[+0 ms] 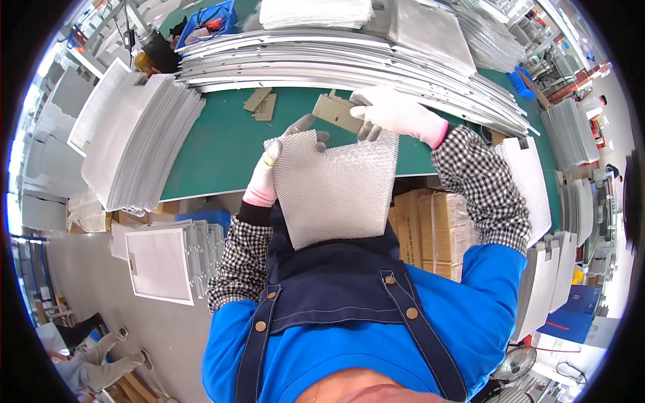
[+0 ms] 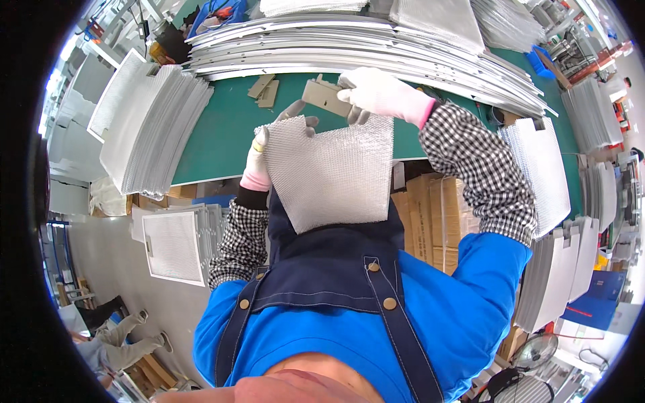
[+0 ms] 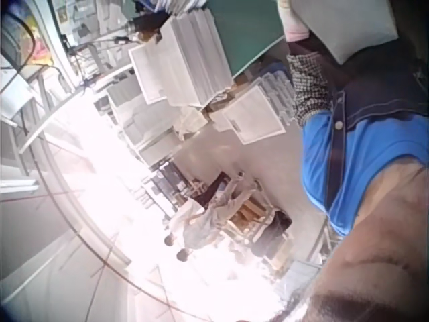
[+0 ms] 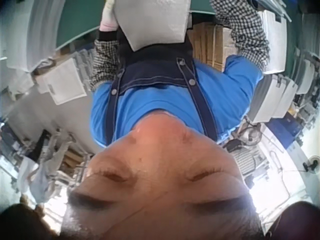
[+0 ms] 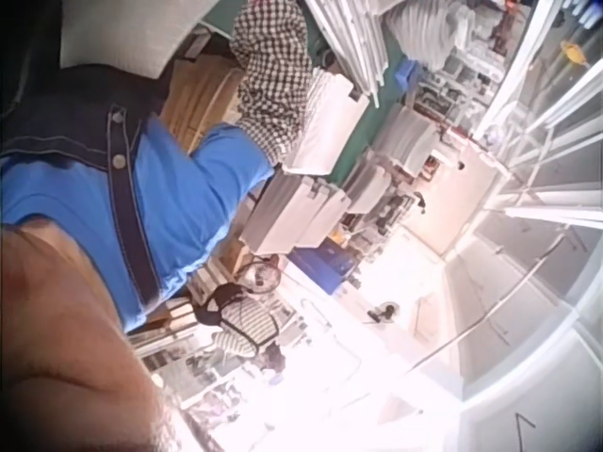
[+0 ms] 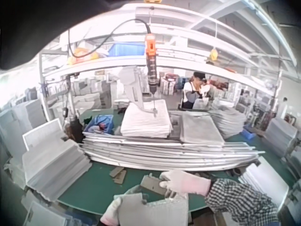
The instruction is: The person assembles air filters by hand at a factory workstation. They pick up a mesh filter panel, apply adhesive tape to the edges, and attach a white plastic frame. The completed units are stacked on the table. The process is repeated for multiple units throughout the clip.
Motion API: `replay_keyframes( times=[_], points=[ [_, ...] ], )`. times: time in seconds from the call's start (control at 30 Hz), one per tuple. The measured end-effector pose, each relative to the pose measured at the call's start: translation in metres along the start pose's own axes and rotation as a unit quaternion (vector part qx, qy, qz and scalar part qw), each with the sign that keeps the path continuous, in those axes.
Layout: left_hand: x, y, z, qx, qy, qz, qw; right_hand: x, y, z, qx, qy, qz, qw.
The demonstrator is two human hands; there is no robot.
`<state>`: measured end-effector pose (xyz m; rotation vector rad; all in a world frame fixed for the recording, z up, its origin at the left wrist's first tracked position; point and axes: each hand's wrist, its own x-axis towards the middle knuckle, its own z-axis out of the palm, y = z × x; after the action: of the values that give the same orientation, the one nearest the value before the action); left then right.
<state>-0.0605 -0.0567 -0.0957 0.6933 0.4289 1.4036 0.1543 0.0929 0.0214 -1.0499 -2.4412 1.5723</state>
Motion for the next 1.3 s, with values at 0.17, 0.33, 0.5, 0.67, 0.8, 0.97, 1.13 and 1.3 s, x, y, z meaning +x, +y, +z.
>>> replay_keyframes(
  times=[0.17, 0.33, 0.5, 0.67, 0.8, 0.97, 1.13, 1.3],
  points=[
    [-0.008, 0.001, -0.004, -0.046, -0.019, -0.002, 0.999, -0.003, -0.027, 0.003, -0.028, -0.038, 0.058, 0.997],
    [-0.007, 0.002, -0.014, -0.061, -0.016, -0.014, 0.998, -0.013, -0.037, -0.001, 0.021, -0.098, 0.060, 0.993],
    [-0.007, 0.022, -0.016, 0.135, 0.042, 0.034, 0.989, -0.013, -0.032, 0.003, -0.119, -0.113, 0.028, 0.986],
    [0.009, 0.070, 0.037, 0.754, 0.056, 0.167, 0.633, -0.015, -0.040, 0.004, -0.139, -0.102, 0.010, 0.985],
    [0.024, 0.068, 0.061, 0.830, 0.049, -0.039, 0.555, -0.024, -0.042, 0.005, -0.083, -0.085, 0.009, 0.993],
    [0.033, 0.065, 0.052, 0.785, 0.021, -0.055, 0.617, -0.026, -0.032, 0.001, -0.094, -0.069, 0.006, 0.993],
    [0.037, 0.069, 0.057, 0.769, 0.000, -0.082, 0.634, -0.026, -0.045, -0.001, -0.212, -0.093, 0.011, 0.973],
    [0.033, 0.065, 0.051, 0.701, 0.032, -0.027, 0.712, -0.007, -0.033, -0.002, -0.381, -0.051, -0.087, 0.919]
  ],
)
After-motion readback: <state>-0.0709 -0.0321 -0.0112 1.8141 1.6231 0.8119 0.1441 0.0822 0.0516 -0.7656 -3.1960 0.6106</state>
